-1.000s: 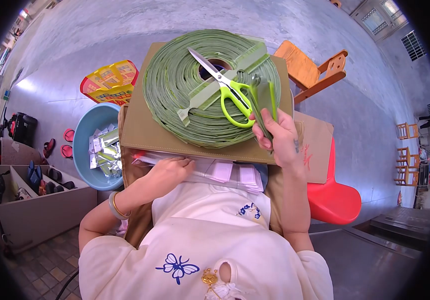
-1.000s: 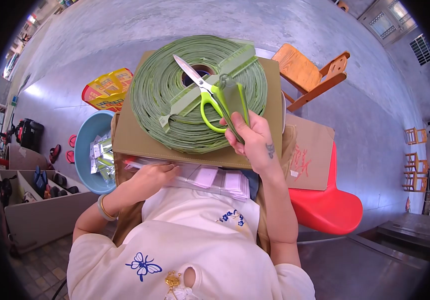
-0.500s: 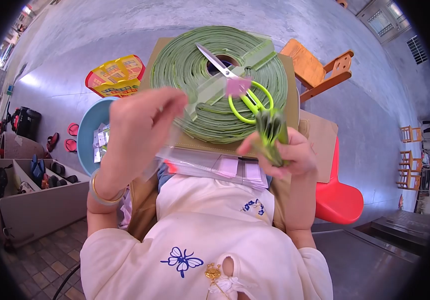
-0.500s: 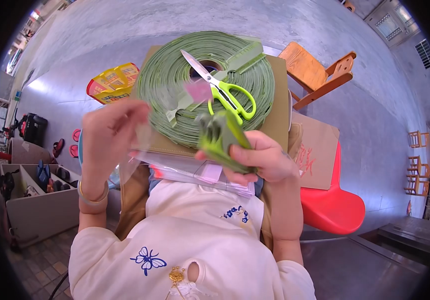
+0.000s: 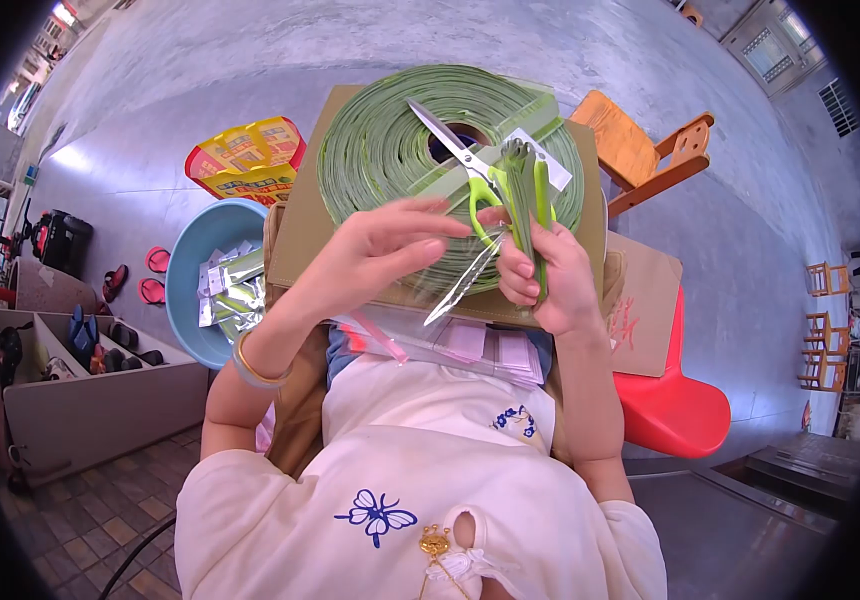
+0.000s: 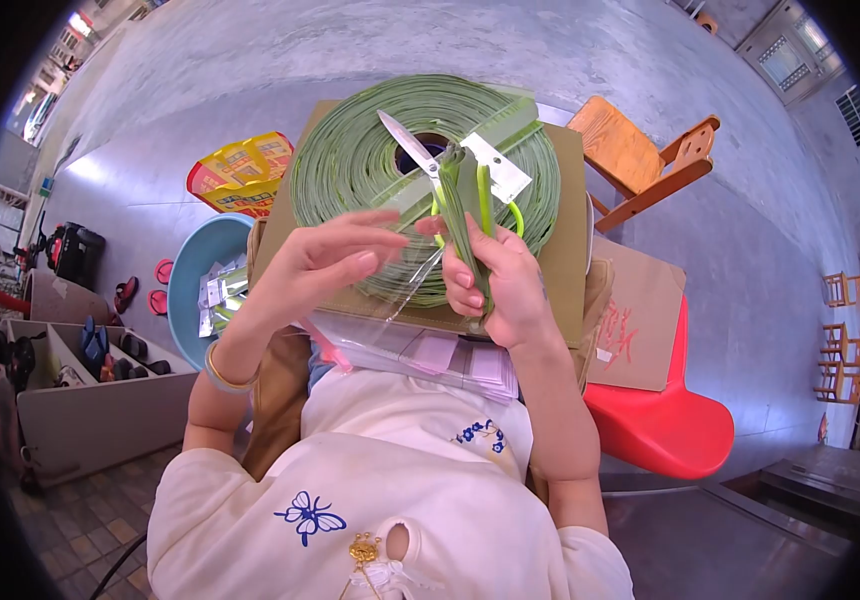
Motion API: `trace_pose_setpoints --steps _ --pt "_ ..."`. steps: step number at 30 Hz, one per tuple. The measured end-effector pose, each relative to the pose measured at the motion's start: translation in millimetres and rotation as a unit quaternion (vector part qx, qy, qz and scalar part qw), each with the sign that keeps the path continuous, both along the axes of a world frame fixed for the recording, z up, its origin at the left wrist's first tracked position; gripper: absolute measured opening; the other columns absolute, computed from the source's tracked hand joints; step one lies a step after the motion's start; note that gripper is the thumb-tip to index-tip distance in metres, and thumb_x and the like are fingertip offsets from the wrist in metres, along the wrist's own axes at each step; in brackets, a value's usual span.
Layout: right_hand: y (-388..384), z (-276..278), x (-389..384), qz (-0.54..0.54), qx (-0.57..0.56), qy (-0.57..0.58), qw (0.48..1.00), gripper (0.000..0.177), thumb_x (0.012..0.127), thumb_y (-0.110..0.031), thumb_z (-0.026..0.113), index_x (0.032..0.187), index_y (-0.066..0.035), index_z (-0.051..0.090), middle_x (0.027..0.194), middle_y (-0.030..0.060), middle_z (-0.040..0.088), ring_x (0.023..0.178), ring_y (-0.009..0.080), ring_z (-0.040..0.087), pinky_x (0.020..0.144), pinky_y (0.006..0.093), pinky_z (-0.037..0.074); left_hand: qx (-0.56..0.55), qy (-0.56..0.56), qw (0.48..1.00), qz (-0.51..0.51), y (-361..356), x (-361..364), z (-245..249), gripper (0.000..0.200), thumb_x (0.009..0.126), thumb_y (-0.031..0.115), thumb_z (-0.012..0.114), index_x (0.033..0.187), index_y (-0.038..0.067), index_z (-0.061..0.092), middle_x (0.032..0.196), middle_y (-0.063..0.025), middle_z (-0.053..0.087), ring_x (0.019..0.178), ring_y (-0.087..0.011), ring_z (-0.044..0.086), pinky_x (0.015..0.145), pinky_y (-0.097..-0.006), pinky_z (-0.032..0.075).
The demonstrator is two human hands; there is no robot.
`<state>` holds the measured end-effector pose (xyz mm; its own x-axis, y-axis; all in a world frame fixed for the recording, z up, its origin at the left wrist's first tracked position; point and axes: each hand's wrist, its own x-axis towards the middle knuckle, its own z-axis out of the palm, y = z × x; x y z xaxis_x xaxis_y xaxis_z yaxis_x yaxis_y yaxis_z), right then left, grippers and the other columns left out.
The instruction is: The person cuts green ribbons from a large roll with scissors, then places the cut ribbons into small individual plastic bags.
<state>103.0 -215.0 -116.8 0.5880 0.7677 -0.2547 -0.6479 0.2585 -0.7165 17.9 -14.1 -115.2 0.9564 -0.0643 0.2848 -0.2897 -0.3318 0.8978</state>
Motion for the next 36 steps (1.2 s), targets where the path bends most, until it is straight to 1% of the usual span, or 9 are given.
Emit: trace_pose_setpoints --steps 2,9,14,18,21,25,29,33,36 --pt "-3 1 6 -0.008 -0.005 -0.02 1.0 0.038 0.096 -0.028 0.036 0.114 0.003 0.048 0.055 -0.0027 0.037 0.039 0.0046 0.03 0.036 0.0193 0.026 -0.243 0.276 0.928 -0.058 5 -18 16 0.033 0.082 0.006 0.057 0.115 0.001 0.057 0.109 -0.0169 0.059 0.09 -0.0206 0.063 0.073 -0.0284 0.052" --pt "-4 -6 9 -0.06 -0.003 0.006 0.998 0.038 0.096 -0.028 0.034 0.116 0.002 0.046 0.058 -0.0013 0.038 0.041 0.0065 0.032 0.037 0.0211 0.027 -0.351 0.182 0.917 -0.058 6 -25 15 0.046 0.078 -0.006 0.049 0.123 -0.01 0.042 0.117 -0.0209 0.054 0.107 -0.0252 0.056 0.087 -0.0335 0.049" --pt "-6 1 -6 -0.041 -0.02 -0.026 0.999 0.038 0.096 -0.028 0.035 0.118 0.002 0.044 0.058 0.0006 0.041 0.041 0.0072 0.034 0.038 0.0216 0.029 -0.164 0.111 0.977 0.073 -2 -19 1 0.048 0.078 -0.012 0.046 0.126 -0.008 0.041 0.119 -0.0173 0.053 0.106 -0.022 0.055 0.086 -0.0314 0.05" --pt "-3 15 -20 0.002 0.022 -0.045 0.999 0.04 0.096 -0.03 0.037 0.118 0.002 0.045 0.057 0.0012 0.044 0.041 0.0067 0.036 0.039 0.0214 0.03 0.023 0.135 0.984 0.115 -8 -23 16 0.045 0.081 -0.013 0.043 0.124 -0.003 0.046 0.11 -0.0148 0.059 0.098 -0.019 0.06 0.08 -0.028 0.053" --pt "5 19 -25 0.013 -0.01 -0.056 0.998 0.041 0.096 -0.031 0.037 0.118 0.002 0.045 0.056 0.001 0.044 0.041 0.0063 0.036 0.038 0.0207 0.03 0.14 -0.005 0.982 0.129 -7 -23 2 0.041 0.083 -0.01 0.043 0.122 -0.002 0.049 0.1 -0.0141 0.063 0.088 -0.0154 0.062 0.072 -0.0241 0.053" --pt "4 13 -36 0.113 -0.014 -0.053 0.992 0.039 0.095 -0.032 0.039 0.118 -0.001 0.046 0.058 0.0021 0.048 0.041 0.006 0.038 0.039 0.0192 0.03 0.014 0.086 0.991 0.098 -2 -23 -4 0.043 0.081 -0.01 0.044 0.122 -0.002 0.048 0.098 -0.015 0.064 0.087 -0.0146 0.063 0.071 -0.0234 0.052" --pt "16 8 -43 0.096 -0.098 -0.102 0.985 0.03 0.095 -0.026 0.038 0.11 -0.002 0.045 0.059 0.0041 0.048 0.041 0.0083 0.039 0.038 0.0205 0.032 -0.041 0.099 0.987 0.119 -6 -25 -13 0.04 0.081 -0.01 0.043 0.121 -0.005 0.048 0.101 -0.0172 0.062 0.089 -0.0163 0.062 0.074 -0.027 0.053" --pt "15 -11 -38 0.06 -0.105 -0.018 0.993 0.026 0.095 -0.029 0.04 0.103 -0.006 0.046 0.059 0.0033 0.05 0.041 0.0078 0.042 0.037 0.0199 0.032 -0.247 0.098 0.95 0.162 -12 -21 -17 0.035 0.084 -0.009 0.043 0.119 -0.008 0.049 0.106 -0.0176 0.06 0.09 -0.0169 0.061 0.076 -0.0282 0.054" --pt "14 -9 -40 0.037 -0.091 -0.002 0.995 0.028 0.095 -0.028 0.04 0.098 -0.002 0.049 0.058 0.0049 0.049 0.039 0.0086 0.039 0.036 0.0209 0.032 -0.265 0.126 0.941 0.169 -12 -21 -12 0.034 0.084 -0.009 0.042 0.118 -0.009 0.049 0.112 -0.0178 0.057 0.093 -0.0208 0.061 0.077 -0.0284 0.053"
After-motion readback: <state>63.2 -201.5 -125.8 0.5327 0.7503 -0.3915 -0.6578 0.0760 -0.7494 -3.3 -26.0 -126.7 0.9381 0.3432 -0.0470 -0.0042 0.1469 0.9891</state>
